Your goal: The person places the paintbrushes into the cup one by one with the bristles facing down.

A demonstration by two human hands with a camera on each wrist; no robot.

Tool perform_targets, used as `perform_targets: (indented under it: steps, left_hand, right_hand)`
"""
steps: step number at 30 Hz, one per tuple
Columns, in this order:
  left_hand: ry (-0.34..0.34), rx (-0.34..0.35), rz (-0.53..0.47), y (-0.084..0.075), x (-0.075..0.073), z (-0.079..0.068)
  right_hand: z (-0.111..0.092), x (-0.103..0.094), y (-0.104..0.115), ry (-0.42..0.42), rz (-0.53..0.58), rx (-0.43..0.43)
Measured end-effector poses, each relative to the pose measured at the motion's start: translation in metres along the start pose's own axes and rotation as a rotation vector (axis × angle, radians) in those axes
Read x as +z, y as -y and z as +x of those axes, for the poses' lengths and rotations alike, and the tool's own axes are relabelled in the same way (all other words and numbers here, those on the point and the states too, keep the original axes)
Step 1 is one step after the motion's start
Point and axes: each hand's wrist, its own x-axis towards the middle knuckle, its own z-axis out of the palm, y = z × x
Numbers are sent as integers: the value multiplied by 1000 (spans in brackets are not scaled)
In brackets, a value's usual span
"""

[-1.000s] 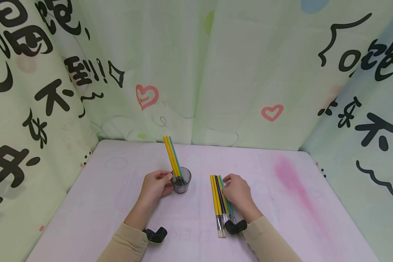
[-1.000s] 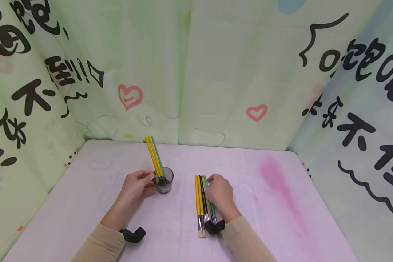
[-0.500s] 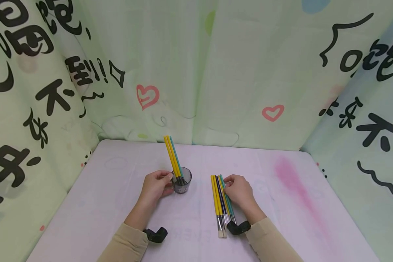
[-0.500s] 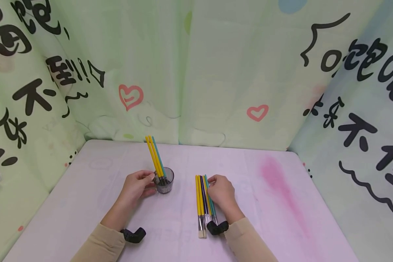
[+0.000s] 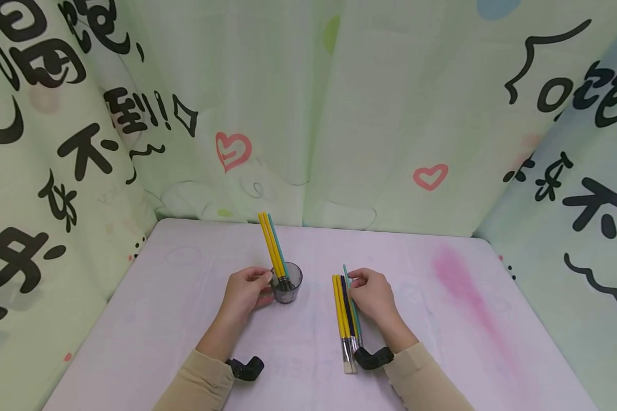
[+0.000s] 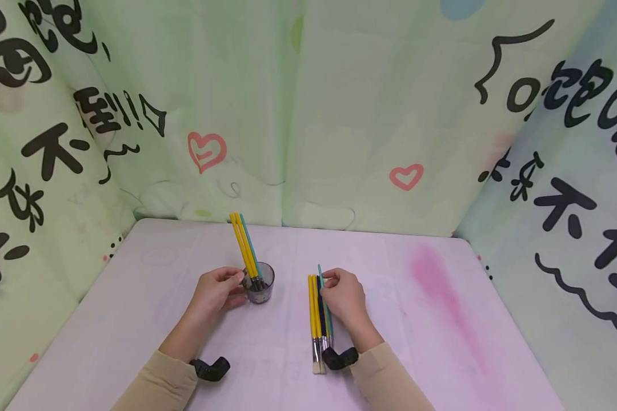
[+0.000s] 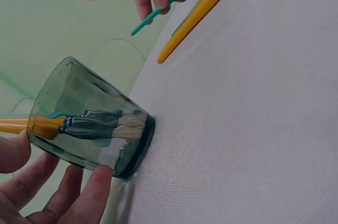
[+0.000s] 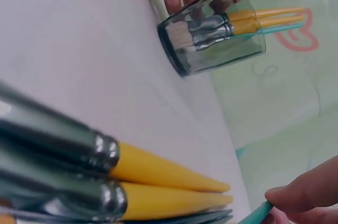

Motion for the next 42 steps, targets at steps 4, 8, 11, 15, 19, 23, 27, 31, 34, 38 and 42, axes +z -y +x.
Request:
perform_targets:
  steps: [4,8,11,15,19,23,27,31,34,38,42]
  left_hand:
    - [3,3,3,1,0,0]
    - [4,9,0,1,-1,0]
    - [4,11,-9,1,-1,0]
    - [3,13,-15,2,0,1]
    - [-1,9,-13,2,0,1]
    - [-4,10,-11,2,0,2]
    - [-6,5,-12,1,-1,1]
    - [-11,0,-7,0,0,-1]
    - [-13,2,-6,0,0,-1]
    - [-15,6,-18,1,1,-1]
    - [-19,3,-21,1,1,-1]
  right_hand:
    - [-1,0,6,-7,59,-24]
    - [-4,-2,14,-4,101,-40]
    - [-6,-3,22,-4,129,-38]
    - [-7,-1,30,-9,180,-32]
    - [-8,1,39,-5,266,-50]
    - [-12,4,47,0,320,-77]
    - [-15,7,56,-6,358,-100]
    - [-14,10,62,-20,420,-128]
    - [-13,11,66,-32,466,-147]
    - [-11,12,72,-45,527,-175]
    - [-8,12,79,-64,601,-220]
